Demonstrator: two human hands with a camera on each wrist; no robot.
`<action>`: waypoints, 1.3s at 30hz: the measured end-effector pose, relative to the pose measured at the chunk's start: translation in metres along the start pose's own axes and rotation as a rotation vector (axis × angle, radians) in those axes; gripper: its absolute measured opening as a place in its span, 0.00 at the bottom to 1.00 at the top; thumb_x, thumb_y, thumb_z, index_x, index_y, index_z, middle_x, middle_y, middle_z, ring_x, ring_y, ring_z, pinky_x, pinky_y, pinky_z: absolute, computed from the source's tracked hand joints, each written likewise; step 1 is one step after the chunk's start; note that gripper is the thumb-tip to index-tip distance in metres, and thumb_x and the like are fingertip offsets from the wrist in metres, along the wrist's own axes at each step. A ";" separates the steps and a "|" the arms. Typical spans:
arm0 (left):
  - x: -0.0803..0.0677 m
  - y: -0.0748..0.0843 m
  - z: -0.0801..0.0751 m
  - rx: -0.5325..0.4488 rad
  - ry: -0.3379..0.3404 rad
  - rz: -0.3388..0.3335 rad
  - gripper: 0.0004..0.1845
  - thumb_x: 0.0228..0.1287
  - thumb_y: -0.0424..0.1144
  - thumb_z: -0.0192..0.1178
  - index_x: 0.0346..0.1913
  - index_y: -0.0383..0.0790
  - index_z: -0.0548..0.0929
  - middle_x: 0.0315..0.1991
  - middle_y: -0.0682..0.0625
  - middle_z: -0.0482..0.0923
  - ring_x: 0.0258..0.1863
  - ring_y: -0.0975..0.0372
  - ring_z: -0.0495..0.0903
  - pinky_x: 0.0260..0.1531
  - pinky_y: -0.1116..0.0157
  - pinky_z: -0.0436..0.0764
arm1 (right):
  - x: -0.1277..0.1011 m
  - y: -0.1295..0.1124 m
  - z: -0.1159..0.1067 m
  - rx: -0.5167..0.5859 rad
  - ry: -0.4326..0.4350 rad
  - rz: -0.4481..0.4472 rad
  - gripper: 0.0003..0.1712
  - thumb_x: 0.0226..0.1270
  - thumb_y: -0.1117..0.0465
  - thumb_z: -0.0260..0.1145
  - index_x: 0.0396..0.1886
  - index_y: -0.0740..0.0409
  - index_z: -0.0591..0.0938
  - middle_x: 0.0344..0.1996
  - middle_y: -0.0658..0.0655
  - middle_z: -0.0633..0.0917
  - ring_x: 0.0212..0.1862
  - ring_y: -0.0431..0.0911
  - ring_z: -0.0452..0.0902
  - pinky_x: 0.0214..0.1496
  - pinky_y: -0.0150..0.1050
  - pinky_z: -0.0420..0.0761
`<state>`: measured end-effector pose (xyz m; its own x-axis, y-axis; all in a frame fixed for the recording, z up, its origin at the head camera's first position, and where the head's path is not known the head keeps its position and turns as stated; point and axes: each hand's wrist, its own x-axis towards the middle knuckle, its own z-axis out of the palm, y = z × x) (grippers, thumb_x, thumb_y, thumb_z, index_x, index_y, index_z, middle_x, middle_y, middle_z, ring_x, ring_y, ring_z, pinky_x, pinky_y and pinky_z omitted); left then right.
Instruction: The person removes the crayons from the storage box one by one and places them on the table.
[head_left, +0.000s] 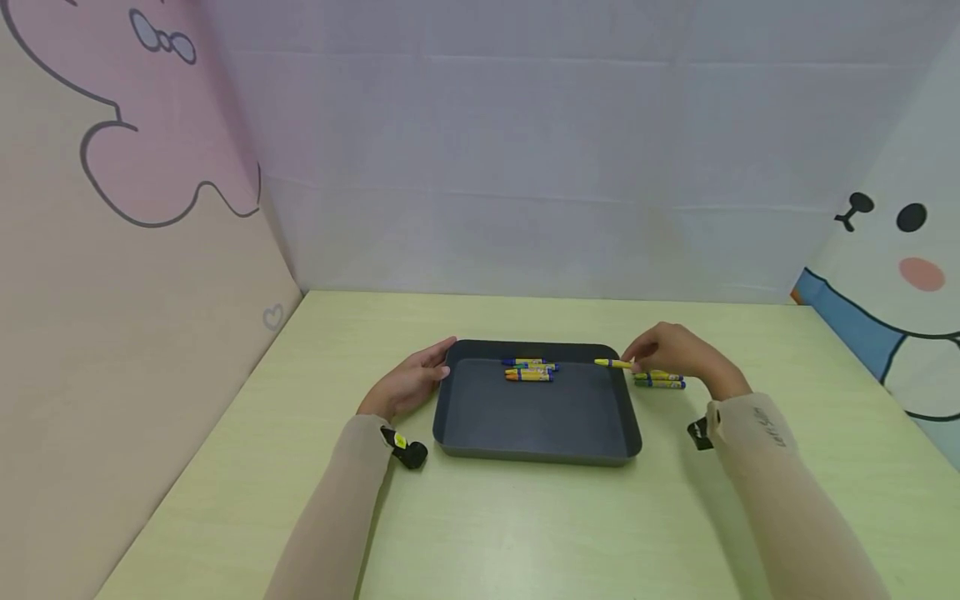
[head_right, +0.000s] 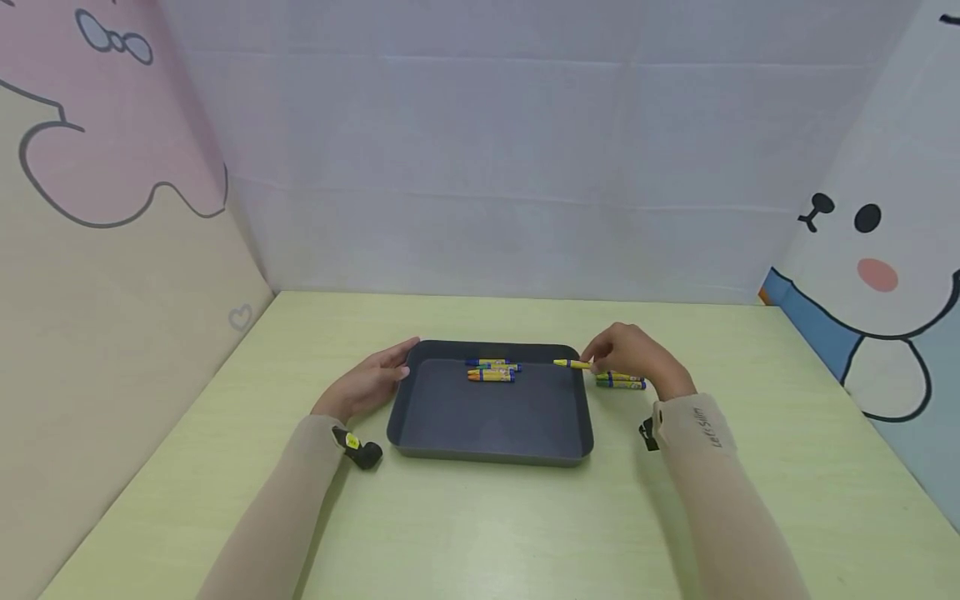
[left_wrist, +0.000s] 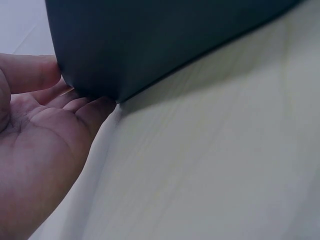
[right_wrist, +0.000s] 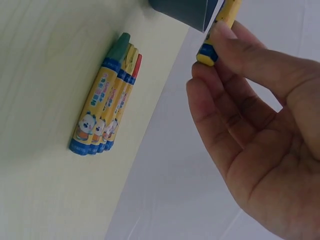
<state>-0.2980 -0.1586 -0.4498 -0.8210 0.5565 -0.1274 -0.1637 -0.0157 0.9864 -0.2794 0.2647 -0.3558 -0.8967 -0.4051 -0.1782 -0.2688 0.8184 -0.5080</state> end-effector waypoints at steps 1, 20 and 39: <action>0.000 0.000 0.000 -0.001 -0.001 0.000 0.36 0.72 0.24 0.41 0.78 0.42 0.41 0.78 0.49 0.28 0.77 0.56 0.28 0.75 0.55 0.38 | -0.001 0.001 0.000 -0.002 0.002 0.001 0.12 0.62 0.65 0.67 0.45 0.60 0.87 0.43 0.62 0.87 0.48 0.56 0.81 0.47 0.51 0.81; -0.001 0.001 0.002 -0.008 0.001 -0.004 0.36 0.72 0.24 0.41 0.78 0.42 0.41 0.78 0.50 0.28 0.77 0.56 0.28 0.75 0.55 0.38 | -0.021 0.024 -0.008 -0.014 0.007 0.041 0.12 0.63 0.66 0.65 0.46 0.65 0.86 0.43 0.65 0.87 0.46 0.59 0.82 0.46 0.52 0.81; -0.003 0.003 0.003 0.019 -0.004 0.000 0.36 0.73 0.24 0.41 0.78 0.42 0.41 0.78 0.50 0.27 0.77 0.56 0.27 0.75 0.55 0.38 | -0.029 0.040 0.001 -0.002 -0.017 0.074 0.12 0.58 0.70 0.68 0.42 0.67 0.86 0.40 0.65 0.86 0.42 0.53 0.82 0.43 0.48 0.82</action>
<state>-0.2947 -0.1581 -0.4465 -0.8188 0.5598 -0.1271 -0.1535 -0.0001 0.9882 -0.2633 0.3090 -0.3723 -0.9080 -0.3506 -0.2295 -0.2029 0.8471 -0.4912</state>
